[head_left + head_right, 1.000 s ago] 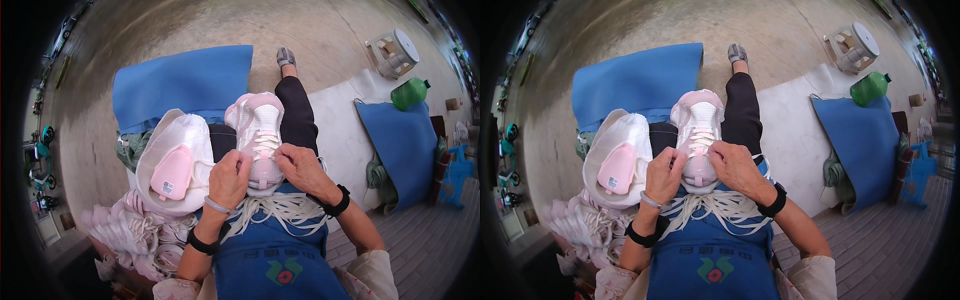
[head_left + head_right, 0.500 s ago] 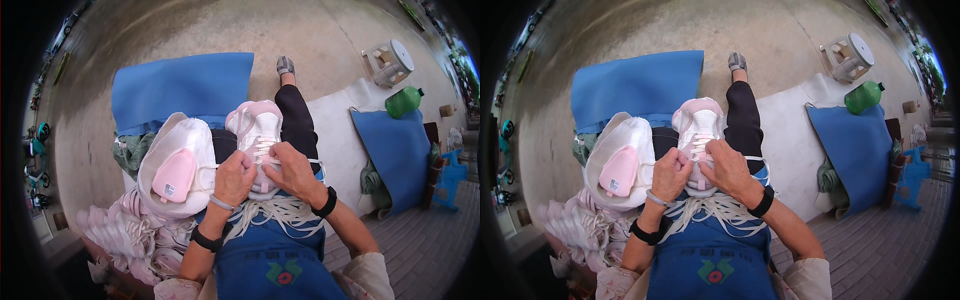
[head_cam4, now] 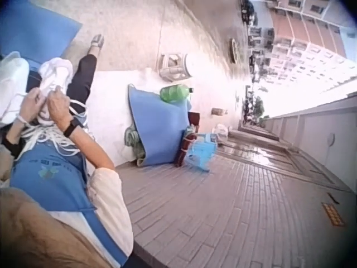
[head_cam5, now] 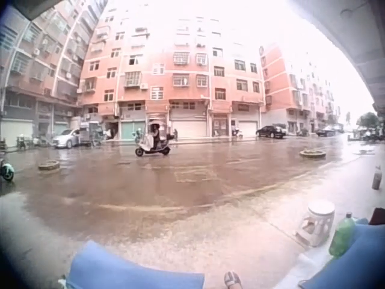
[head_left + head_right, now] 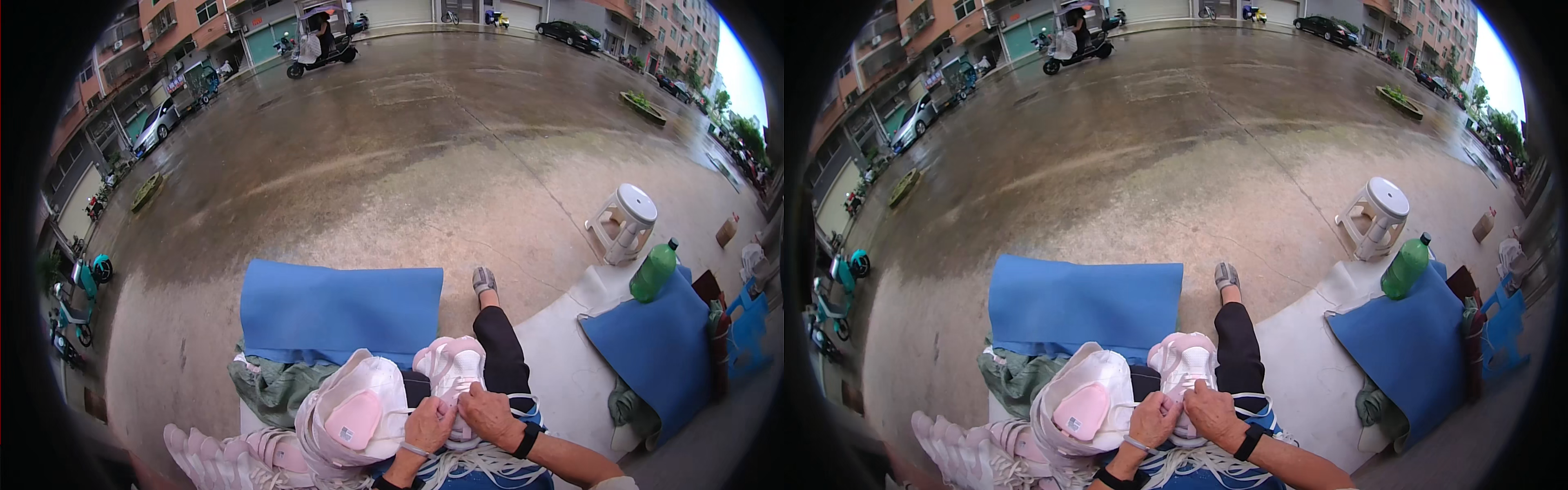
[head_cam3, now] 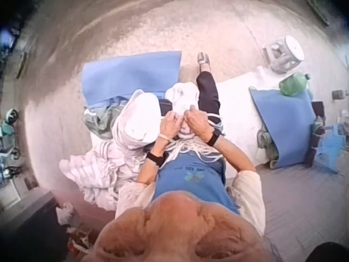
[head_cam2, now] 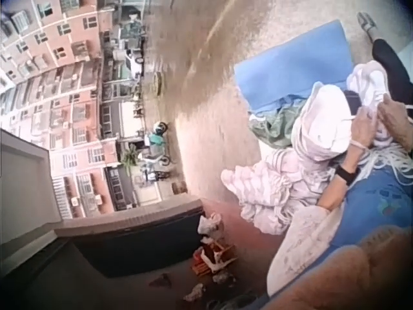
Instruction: The recorder is lacing and tying strings on several pairs of pink and white shoes.
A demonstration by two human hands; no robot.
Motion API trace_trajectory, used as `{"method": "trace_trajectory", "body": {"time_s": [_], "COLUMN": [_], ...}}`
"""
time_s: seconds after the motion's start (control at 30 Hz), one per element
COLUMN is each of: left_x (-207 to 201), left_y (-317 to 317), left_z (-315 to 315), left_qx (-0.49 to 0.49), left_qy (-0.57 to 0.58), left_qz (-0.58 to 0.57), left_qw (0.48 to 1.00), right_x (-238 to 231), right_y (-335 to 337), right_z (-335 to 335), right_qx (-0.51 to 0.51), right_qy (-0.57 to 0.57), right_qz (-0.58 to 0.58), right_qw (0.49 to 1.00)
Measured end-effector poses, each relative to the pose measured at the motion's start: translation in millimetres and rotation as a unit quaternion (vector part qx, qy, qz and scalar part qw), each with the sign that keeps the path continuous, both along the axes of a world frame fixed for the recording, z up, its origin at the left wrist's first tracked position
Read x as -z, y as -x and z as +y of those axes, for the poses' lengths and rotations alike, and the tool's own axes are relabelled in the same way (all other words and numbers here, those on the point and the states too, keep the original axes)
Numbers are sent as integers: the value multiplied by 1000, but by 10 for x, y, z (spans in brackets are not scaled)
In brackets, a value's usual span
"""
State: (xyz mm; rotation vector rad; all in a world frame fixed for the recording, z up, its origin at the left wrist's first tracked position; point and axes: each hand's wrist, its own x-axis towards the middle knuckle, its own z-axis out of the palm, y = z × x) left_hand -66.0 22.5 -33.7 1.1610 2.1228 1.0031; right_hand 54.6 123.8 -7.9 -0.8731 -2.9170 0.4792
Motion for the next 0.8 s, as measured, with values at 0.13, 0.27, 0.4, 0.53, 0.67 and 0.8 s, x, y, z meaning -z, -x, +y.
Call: {"method": "trace_trajectory", "body": {"time_s": [0.13, 0.27, 0.4, 0.53, 0.67, 0.8], "left_x": [33, 35, 25, 16, 104, 13], "left_y": [2, 38, 61, -29, -80, -37], "left_z": [-1, 35, 14, -48, -40, 0], "left_qx": [-9, -22, -22, -16, -12, -21], "left_qy": [-28, -36, -12, 3, 32, -19], "left_qz": [30, 31, 4, 5, -6, 22], "left_qw": [999, 999, 1000, 1000, 999, 999], "right_x": [-47, 99, 175, 73, 104, 104], "right_y": [77, 143, 166, 132, 41, 46], "right_z": [-22, -29, 110, 277, 218, 297], "right_qx": [1, 49, 94, 99, 38, -12], "right_qy": [3, 14, 88, 221, 186, 175], "right_qz": [-42, 5, 85, 27, 9, 68], "right_qw": [999, 999, 988, 970, 982, 982]}}
